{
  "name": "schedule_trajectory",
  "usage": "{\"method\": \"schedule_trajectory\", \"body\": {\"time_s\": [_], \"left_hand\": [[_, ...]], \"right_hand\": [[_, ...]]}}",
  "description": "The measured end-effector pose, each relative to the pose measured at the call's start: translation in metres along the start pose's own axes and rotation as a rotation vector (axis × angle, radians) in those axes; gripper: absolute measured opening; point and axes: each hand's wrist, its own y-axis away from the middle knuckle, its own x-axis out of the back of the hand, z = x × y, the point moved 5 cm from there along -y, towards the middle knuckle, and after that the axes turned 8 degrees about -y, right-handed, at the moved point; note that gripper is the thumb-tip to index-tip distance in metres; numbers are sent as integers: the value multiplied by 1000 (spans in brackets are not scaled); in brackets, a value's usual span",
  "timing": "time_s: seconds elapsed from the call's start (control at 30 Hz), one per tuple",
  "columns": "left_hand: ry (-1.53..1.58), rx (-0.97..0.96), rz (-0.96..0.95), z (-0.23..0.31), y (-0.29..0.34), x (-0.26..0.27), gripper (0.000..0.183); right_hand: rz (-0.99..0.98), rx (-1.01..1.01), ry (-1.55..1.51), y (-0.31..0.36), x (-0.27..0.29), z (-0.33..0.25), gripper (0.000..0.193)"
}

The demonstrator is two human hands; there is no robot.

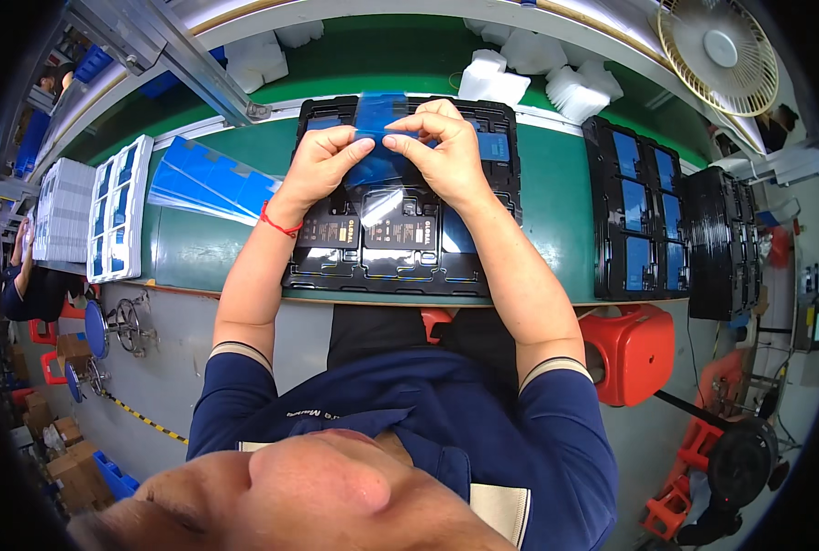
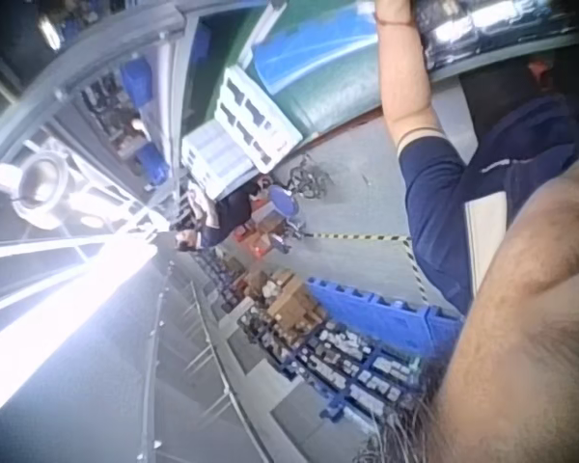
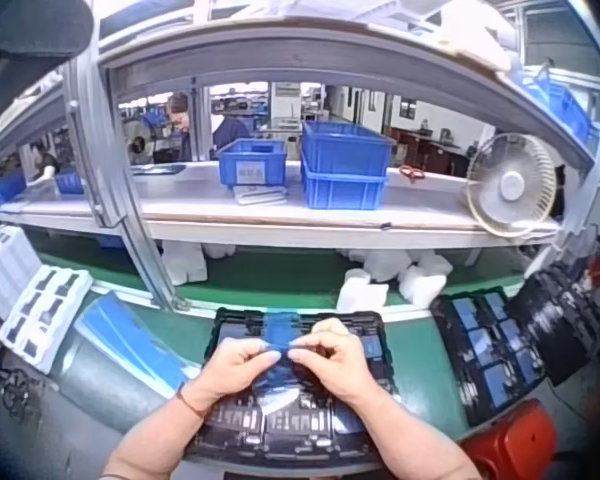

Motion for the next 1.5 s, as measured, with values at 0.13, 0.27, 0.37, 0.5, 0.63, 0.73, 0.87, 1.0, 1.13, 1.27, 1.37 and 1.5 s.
{"method": "schedule_trajectory", "body": {"time_s": [0.13,0.27,0.37,0.5,0.63,0.73,0.87,1.0,1.13,1.27,1.37,1.5], "left_hand": [[-363,60,107,5,0,10,31],[-351,94,378,5,0,25,46],[-425,142,535,5,0,34,47],[-447,12,461,16,0,25,37],[-347,-154,326,19,0,14,25],[-277,-206,242,22,-1,8,19],[-361,-178,284,17,-1,11,26],[-352,-161,353,11,-2,18,27],[-256,-134,449,12,-1,20,19],[-2,-89,783,-3,1,48,36],[-89,-96,963,-9,8,71,42],[-453,-231,1062,2,12,71,44]], "right_hand": [[85,4,-215,-1,6,4,12],[295,-155,-920,-8,30,26,15],[361,-113,-1054,-13,45,20,30],[267,-145,-710,-10,35,18,54],[18,-113,-329,-1,0,2,71],[-54,-138,-236,4,-10,3,68],[106,-292,-267,4,1,12,45],[97,-483,-258,4,11,22,18],[157,-438,-313,4,15,20,14],[311,-337,-361,5,35,5,11],[317,-340,-268,22,49,-13,11],[99,-580,-204,61,32,-14,10]]}}
